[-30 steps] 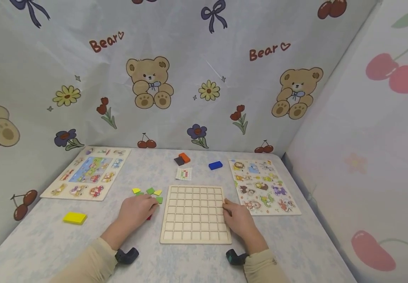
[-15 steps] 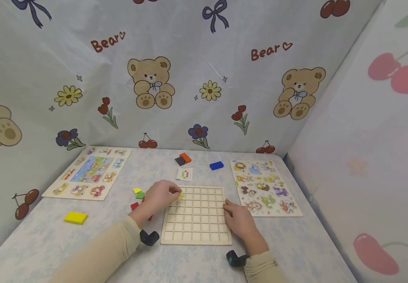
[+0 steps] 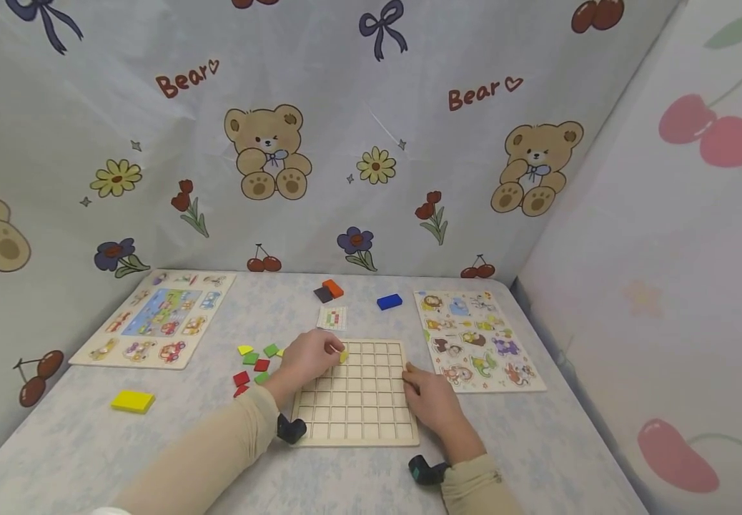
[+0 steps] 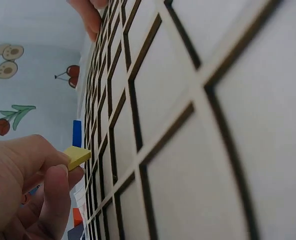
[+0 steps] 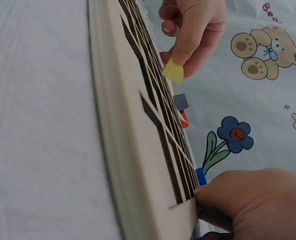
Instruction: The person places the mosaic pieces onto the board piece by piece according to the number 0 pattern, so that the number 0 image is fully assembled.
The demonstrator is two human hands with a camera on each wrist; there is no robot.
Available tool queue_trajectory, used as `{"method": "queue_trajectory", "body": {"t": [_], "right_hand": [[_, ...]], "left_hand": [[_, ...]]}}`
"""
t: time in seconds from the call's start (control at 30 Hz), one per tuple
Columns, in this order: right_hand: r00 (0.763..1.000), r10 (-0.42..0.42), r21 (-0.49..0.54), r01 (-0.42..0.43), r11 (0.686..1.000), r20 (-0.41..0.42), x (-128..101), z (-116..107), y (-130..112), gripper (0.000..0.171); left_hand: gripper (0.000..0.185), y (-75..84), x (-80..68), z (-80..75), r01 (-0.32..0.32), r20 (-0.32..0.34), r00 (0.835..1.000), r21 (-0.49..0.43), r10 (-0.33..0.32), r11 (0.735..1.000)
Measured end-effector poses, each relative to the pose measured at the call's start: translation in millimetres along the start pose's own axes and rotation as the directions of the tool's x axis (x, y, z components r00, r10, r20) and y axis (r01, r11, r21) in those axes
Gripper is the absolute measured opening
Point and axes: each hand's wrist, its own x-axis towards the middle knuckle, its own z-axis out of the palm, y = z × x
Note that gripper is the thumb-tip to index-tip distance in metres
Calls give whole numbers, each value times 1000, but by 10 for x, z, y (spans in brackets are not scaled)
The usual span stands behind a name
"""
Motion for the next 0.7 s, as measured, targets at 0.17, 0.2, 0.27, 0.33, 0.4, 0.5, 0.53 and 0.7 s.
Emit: {"method": "queue_trajectory", "body": {"t": [0.17,0.2,0.27,0.33,0.4,0.5,0.53,0.7], "right_hand": [[1000,3,0,-3,1000,-2,4,5,-10,32],[1000,4,1,-4,1000,-2,4,8,-12,32],[1000,8,6,-8,1000,1,1,8,-16,32],[1000,9,8,-9,1000,2,-2,11,-13,32],[1000,14,10,-14,1000,2,-6,12,-8,32],[1000,23,14,-23,1000,3,-6,16,-3,32],[1000,26,14,-26,1000,4,-5,18,1,32],[1000,20,15,-20,1000,-3,8,24,9,31]], "left_hand": [[18,-20,-5,-7,5,23,1000,-44,-4,999],[18,-26,-6,-5,9,26,1000,-52,-7,999],[17,-35,-8,3,11,30,1000,-64,-9,998],[16,-39,-2,12,14,26,1000,-62,-13,998],[15,-41,7,23,17,21,1000,-62,-15,998],[15,-44,20,36,17,16,1000,-58,-16,998],[16,-46,26,42,18,16,1000,-55,-18,998],[17,-50,54,61,35,15,999,-25,-34,999]]}}
